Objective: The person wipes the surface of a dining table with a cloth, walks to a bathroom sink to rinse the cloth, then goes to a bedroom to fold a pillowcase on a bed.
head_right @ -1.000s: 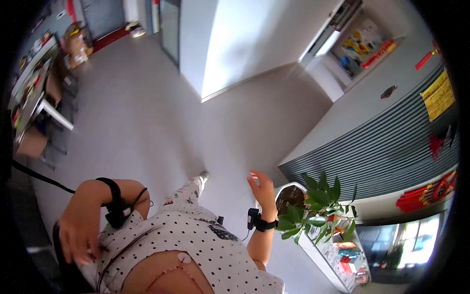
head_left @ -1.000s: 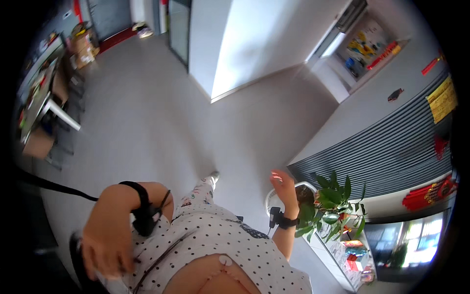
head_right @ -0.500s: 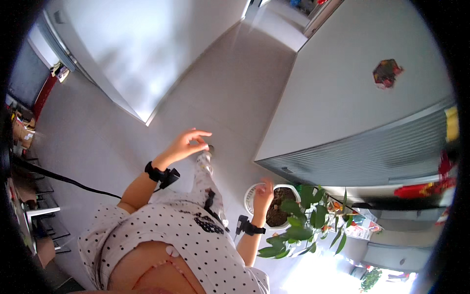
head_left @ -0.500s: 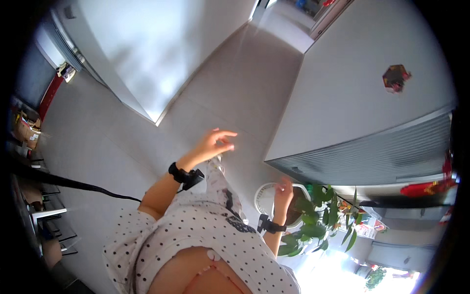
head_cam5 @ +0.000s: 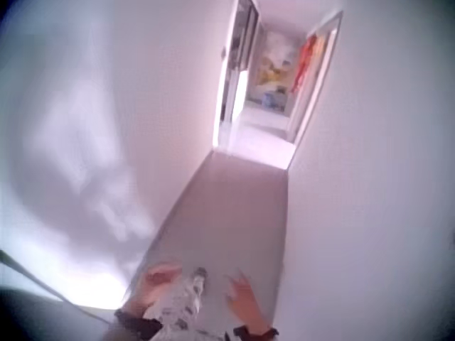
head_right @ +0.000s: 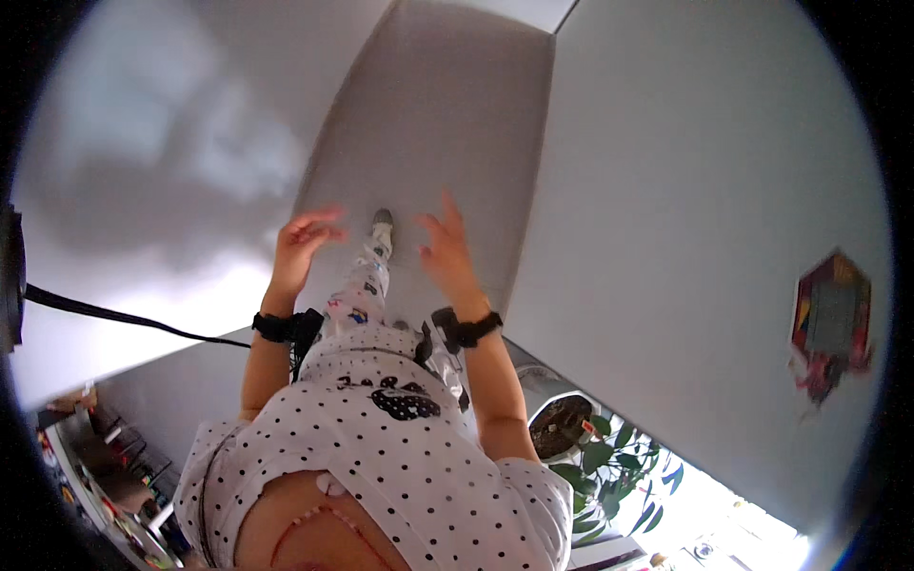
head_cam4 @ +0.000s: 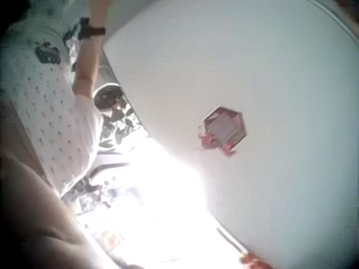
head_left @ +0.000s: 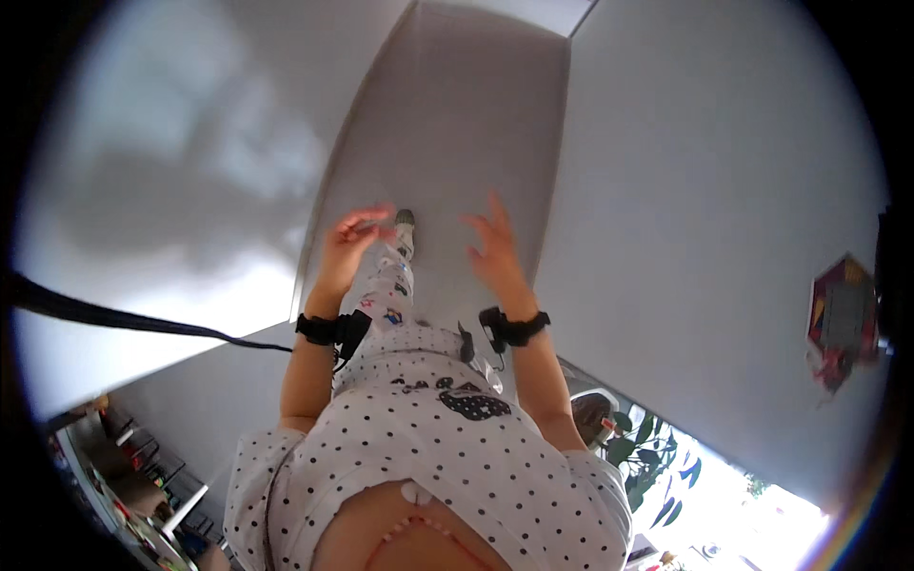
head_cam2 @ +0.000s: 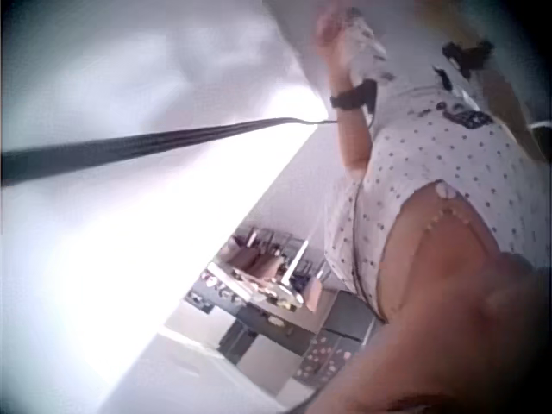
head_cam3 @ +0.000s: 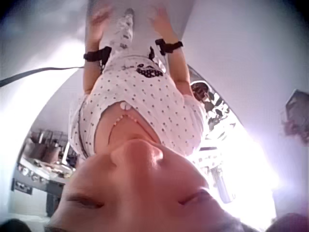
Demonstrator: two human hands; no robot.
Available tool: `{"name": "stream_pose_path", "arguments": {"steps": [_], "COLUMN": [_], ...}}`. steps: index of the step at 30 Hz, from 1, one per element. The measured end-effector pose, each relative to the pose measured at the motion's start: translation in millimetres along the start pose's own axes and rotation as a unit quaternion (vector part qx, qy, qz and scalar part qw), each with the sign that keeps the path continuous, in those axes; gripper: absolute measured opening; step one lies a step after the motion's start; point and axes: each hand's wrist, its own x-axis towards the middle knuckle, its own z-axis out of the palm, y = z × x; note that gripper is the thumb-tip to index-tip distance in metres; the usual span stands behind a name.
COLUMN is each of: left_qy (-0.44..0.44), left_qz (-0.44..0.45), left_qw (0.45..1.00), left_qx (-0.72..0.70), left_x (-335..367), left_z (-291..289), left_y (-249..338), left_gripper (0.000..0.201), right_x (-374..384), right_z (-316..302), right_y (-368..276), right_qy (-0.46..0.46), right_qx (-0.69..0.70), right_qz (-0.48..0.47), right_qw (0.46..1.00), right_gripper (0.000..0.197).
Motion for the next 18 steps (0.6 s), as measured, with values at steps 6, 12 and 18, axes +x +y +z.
{"name": "stream_pose_path", "arguments": {"steps": [6, 12, 18], "left_qy": [-0.015, 0.041, -0.039], "left_qz": [-0.034, 0.029, -0.022], "left_qw": [0.996, 0.999, 0.997], "left_qx": [-0.086, 0.02, -0.068], "left_x": [19.2, -33.1, -30.7], "left_z": [29.7, -90.7, -99.5], "left_y": [-33.8, 2.7, -19.5], "left_gripper": [0.036, 0.035, 0.027], "right_x": [-45.6, -36.1, -65.9], "right_z": [28.4, 55.3, 57.0], "right_y": [50.4, -90.5, -64.3], "right_qy": [-0.149, -0.143, -0.063], "right_qx": [0.211, 0.252, 0.099], "right_qz": [0.176, 0.206, 0.148], "right_qw": [0.95, 0.935, 0.982], "right_gripper": [0.026, 0.025, 0.023]}}
